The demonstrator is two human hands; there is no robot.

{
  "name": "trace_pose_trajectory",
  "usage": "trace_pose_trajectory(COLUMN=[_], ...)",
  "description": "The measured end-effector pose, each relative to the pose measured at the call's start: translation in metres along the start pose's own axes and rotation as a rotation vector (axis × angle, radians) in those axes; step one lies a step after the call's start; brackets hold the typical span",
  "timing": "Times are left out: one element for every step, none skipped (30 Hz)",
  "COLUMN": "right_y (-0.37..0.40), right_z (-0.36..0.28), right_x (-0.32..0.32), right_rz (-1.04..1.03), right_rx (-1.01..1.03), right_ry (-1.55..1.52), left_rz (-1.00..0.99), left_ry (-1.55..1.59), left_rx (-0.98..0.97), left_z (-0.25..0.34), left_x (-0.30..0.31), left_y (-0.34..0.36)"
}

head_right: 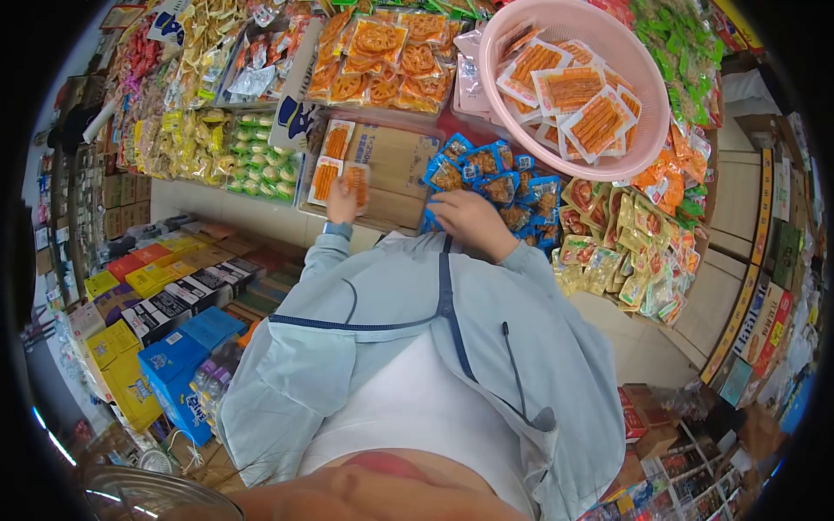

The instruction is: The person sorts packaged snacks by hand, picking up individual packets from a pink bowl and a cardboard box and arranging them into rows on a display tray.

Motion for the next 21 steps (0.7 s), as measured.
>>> trace_pose_trajectory(right_y=[0.003,0.006,0.008,0.008,0.008,0.006,0.007,0.008,0.014,0.02,0.03,0.032,0.033,0.032,0.033,0.036,0.04,0.041,0.041,0.041,0.043], right_z=[0.008,0.015,0.019,0.017,0.014,0.012,0.009,0.006,0.002,-0.002,0.003,0.01,0.018,0.03,0.042,0.052,0.068,0.071,0.074,0.078,0.08], right_x=[0.005,0.009,0.012,0.02,0.029,0.04,0.061,0.083,0.107,0.131,0.149,0.171,0.192,0.201,0.209,0.214,0.207,0.21,0.211,0.211,0.211], right_rz=[0.029,0.059,0.062,0.108,0.155,0.202,0.348,0.496,0.645,0.736,0.795,0.854,0.913,0.858,0.797,0.732,0.495,0.513,0.527,0.534,0.551], right_rx=[-0.049,-0.099,-0.157,-0.147,-0.137,-0.127,-0.108,-0.091,-0.077,-0.108,-0.156,-0.253,-0.344,-0.454,-0.56,-0.663,-0.853,-0.827,-0.798,-0.769,-0.716], right_ry=[-0.008,-0.017,-0.023,-0.01,0.004,0.022,0.083,0.149,0.222,0.334,0.468,0.516,0.562,0.665,0.761,0.851,0.976,0.896,0.814,0.728,0.702], left_rz=[-0.022,0.016,0.053,0.09,0.063,0.071,0.079,0.087,0.071,0.052,0.031,0.019,0.011,0.007,0.025,0.033,0.042,0.05,0.074,0.097,0.12], left_ry=[-0.05,-0.265,-0.481,-0.698,-0.64,-0.655,-0.67,-0.681,-0.68,-0.677,-0.674,-0.685,-0.696,-0.709,-0.702,-0.702,-0.701,-0.7,-0.692,-0.687,-0.685], left_rx=[0.114,0.087,0.061,0.034,0.052,0.002,-0.05,-0.106,-0.109,-0.117,-0.126,-0.13,-0.131,-0.127,-0.142,-0.145,-0.145,-0.141,-0.159,-0.172,-0.185], left_z=[-0.002,0.013,0.032,0.042,0.032,0.028,0.024,0.022,0.017,0.014,0.012,0.016,0.023,0.027,0.03,0.032,0.035,0.035,0.035,0.034,0.032], left_x=[0.014,0.028,0.043,0.051,0.047,0.042,0.037,0.031,0.026,0.022,0.017,0.017,0.021,0.023,0.023,0.024,0.025,0.026,0.025,0.024,0.026], left_y=[-0.001,-0.001,0.001,0.003,-0.002,-0.002,-0.003,-0.005,-0.007,-0.008,-0.008,-0.006,-0.004,-0.003,-0.002,-0.003,-0.002,0.0,0.001,0.0,0.001])
Point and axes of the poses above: each hand's wrist, its own y-axis away from the middle knuckle, its own x-axis out of the back of the hand, z = x × y, the point moved 8 cm from there along -y, towards the middle knuckle
